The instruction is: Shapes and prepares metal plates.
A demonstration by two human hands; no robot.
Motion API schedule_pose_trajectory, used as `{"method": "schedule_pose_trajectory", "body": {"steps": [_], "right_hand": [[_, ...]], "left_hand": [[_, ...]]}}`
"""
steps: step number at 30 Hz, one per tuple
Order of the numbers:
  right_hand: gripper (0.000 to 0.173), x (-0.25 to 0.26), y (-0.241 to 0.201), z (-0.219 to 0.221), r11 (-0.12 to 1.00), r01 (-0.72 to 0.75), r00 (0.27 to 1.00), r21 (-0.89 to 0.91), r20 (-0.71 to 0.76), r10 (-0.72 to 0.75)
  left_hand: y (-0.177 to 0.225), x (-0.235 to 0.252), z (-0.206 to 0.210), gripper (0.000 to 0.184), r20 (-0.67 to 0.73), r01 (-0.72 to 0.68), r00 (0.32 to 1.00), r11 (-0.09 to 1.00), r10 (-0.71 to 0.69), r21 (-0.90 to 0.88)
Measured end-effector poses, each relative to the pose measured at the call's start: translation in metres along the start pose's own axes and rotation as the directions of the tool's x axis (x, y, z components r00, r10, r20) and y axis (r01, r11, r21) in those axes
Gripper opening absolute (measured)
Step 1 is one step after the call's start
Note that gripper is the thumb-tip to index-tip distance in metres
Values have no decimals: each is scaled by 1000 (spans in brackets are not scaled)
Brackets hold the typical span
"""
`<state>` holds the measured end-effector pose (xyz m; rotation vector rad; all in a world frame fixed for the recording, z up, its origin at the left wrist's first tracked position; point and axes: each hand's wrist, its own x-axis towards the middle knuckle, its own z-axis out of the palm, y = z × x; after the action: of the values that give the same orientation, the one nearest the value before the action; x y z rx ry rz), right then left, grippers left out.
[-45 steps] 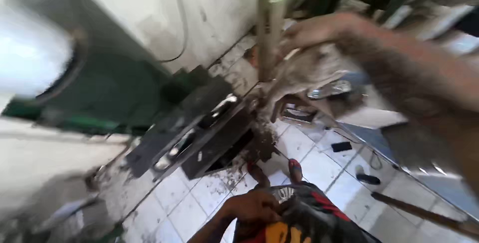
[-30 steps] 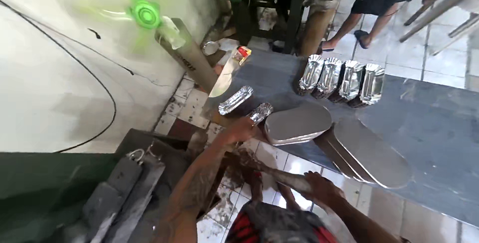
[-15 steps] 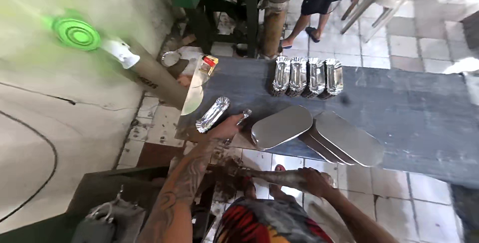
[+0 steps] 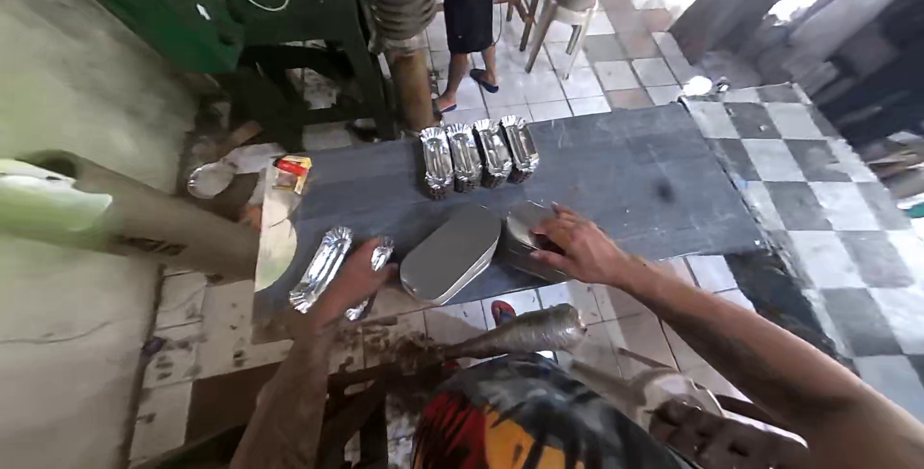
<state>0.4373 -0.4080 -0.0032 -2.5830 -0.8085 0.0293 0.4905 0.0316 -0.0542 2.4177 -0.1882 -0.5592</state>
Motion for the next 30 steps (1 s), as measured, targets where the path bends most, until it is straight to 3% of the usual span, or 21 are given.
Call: {"method": "schedule_pose_trajectory", "body": {"steps": [2,4,6,8,12,15,17,22,24,27,29,30], "right_hand": [[40,0,4,-9,982,-8,1000,191,17,5],[44,1,10,-16,957,-32,997,287,75,11],[46,4,12,-20,944,-40,995,326,99,8],[48,4,14,-20,938,-44,994,345,110,6],[43,1,15,-17,929,-35,999,369,50,18],[25,0,11,-8,937,-16,999,349,-42,33],[21,-1,7,-5,955,-9,998,298,-64,29],[23,-4,-1,-3,980,-5,997,200,-78,21],[23,-4,1,0,984,14,996,176,-94,3],[28,-6,-2,4,999,19,994,44,-112,-14],[29,-14,-25,-1,993,22,986,-112,-163,-41],[29,-17,-44,-9,992,8,973,-125,-229,-37]], "left_hand": [[53,-23,-7,50,-217,-82,975,981,42,-178],[126,-38,5,45,-293,-93,955,986,48,-139],[182,-26,20,49,-71,-31,997,999,34,43],[190,1,34,43,178,-53,984,984,23,167],[165,27,10,41,476,-166,863,985,170,-50],[166,35,-2,46,597,-111,782,982,179,-150],[169,34,-2,46,610,-61,772,977,176,-204],[154,31,5,44,557,-196,786,963,268,-185],[131,25,12,52,433,-304,825,930,365,-205],[150,-6,19,68,223,-299,924,951,310,-85],[177,-41,22,49,92,-295,953,951,287,95],[187,-61,19,44,16,-333,943,938,333,97]]}}
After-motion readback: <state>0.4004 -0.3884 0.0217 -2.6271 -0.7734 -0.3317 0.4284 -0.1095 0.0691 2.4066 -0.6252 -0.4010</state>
